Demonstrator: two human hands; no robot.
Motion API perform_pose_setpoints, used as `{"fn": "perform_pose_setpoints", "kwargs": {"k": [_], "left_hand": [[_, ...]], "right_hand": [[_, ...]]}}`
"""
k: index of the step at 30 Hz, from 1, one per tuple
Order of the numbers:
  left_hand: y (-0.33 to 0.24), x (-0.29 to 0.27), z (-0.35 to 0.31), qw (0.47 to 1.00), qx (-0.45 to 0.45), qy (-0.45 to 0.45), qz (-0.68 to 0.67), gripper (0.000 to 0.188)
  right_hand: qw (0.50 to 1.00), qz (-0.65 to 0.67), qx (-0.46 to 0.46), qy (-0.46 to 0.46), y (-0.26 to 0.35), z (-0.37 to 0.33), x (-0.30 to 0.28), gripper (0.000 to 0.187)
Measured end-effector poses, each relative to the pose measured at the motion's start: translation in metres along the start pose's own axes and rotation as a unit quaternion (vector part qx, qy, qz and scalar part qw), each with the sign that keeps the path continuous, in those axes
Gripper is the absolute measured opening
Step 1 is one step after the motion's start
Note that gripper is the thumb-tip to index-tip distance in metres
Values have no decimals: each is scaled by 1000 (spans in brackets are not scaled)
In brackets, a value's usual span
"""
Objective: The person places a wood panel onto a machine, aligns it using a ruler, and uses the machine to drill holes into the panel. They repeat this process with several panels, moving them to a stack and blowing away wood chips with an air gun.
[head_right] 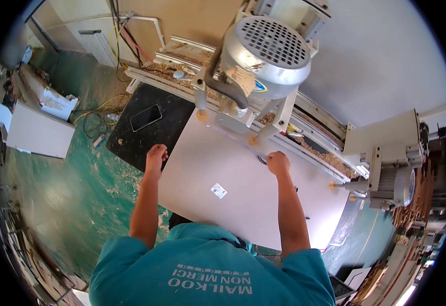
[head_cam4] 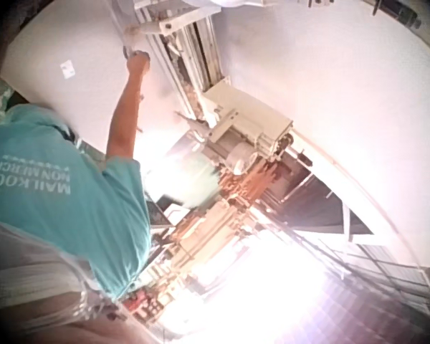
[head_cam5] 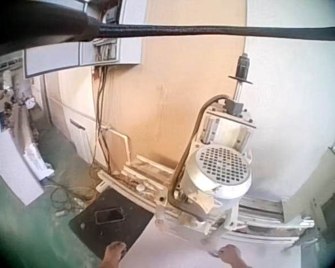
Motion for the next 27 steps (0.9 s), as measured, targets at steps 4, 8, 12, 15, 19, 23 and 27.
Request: {"fn": "perform_pose_setpoints", "kwargs": {"k": [4, 8, 12, 15, 19, 23, 27], "left_hand": [[16, 37, -43, 999, -28, 3, -25, 21], [51, 45, -43, 989, -72, 120, -53, 30], [37, 16, -13, 980, -63, -11, -187, 43], [19, 1, 1, 981, -133, 30, -137, 43], [14, -15, -7, 987, -137, 62, 54, 42], [38, -42, -21, 991, -127, 32, 36, 24], [60, -75, -51, 994, -106, -23, -31, 18]], "right_hand": [[978, 110, -137, 116, 43, -15, 33, 20], [962, 138, -182, 148, 79, -55, 46, 19], [979, 102, -125, 123, 45, -61, 43, 19], [993, 73, -67, 70, -5, -53, 27, 18], [998, 36, 58, 18, -39, -30, 9, 18], [990, -20, 121, -74, -66, -8, 8, 18], [981, -92, 67, -158, -70, 8, -8, 14]]}}
Point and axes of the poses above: each hand's wrist, its own z-axis towards the middle knuckle, its own x-axis out of the palm, y = z × x, the point moved 5 cm from there along z, towards the middle knuckle, and after that the axes turned 10 degrees about -x, right-handed, at the moved point
